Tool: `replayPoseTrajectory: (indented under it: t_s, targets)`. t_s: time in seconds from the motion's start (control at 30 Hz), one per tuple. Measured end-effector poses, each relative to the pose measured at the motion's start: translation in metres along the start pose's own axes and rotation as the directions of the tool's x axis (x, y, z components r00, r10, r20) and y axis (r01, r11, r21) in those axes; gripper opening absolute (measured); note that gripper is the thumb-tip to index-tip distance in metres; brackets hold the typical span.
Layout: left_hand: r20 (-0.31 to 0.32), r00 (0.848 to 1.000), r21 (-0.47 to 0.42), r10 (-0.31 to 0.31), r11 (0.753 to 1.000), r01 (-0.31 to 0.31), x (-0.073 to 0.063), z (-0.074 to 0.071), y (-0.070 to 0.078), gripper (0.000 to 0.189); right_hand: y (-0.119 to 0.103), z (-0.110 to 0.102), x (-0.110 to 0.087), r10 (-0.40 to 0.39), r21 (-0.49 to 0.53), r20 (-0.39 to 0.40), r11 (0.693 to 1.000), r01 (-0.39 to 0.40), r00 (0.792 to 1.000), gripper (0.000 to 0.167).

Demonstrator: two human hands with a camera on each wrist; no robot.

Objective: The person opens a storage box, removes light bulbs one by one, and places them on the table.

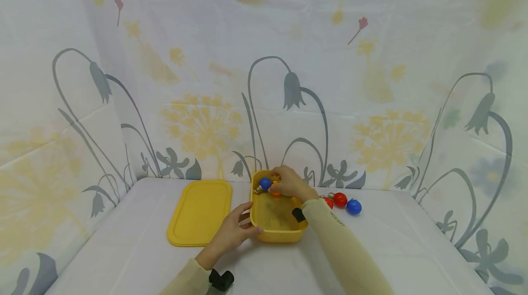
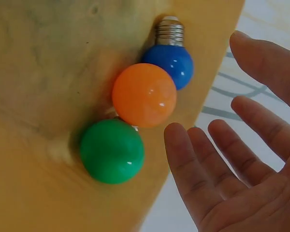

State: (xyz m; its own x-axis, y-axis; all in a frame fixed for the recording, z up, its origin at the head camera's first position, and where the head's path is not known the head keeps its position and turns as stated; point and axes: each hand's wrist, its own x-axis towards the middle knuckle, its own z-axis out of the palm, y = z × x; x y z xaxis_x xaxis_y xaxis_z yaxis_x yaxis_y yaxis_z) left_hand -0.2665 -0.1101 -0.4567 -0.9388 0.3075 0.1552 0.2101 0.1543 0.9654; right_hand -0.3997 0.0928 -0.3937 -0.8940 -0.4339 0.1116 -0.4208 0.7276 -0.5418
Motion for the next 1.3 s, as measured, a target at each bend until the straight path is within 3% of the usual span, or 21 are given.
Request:
replayPoseTrajectory:
  t_s: [0.47, 0.9, 1.3]
  targets:
    - [-0.004, 1.000, -0.003, 0.015, 1.000, -0.015, 0.002, 0.002, -0.003, 0.083, 0.010, 0.014, 0.003, -0.057, -0.046, 0.038, 0.997, 0.059, 0.998, 0.029]
    - [-0.008, 1.000, -0.004, 0.008, 1.000, -0.008, 0.002, 0.001, -0.005, 0.083, 0.011, 0.021, 0.001, -0.091, -0.099, 0.069, 0.990, 0.098, 0.993, 0.029]
    - [-0.012, 1.000, -0.005, 0.020, 1.000, -0.020, 0.001, 0.001, -0.004, 0.081, 0.009, 0.025, 0.001, -0.230, -0.193, 0.138, 0.948, 0.254, 0.963, 0.031]
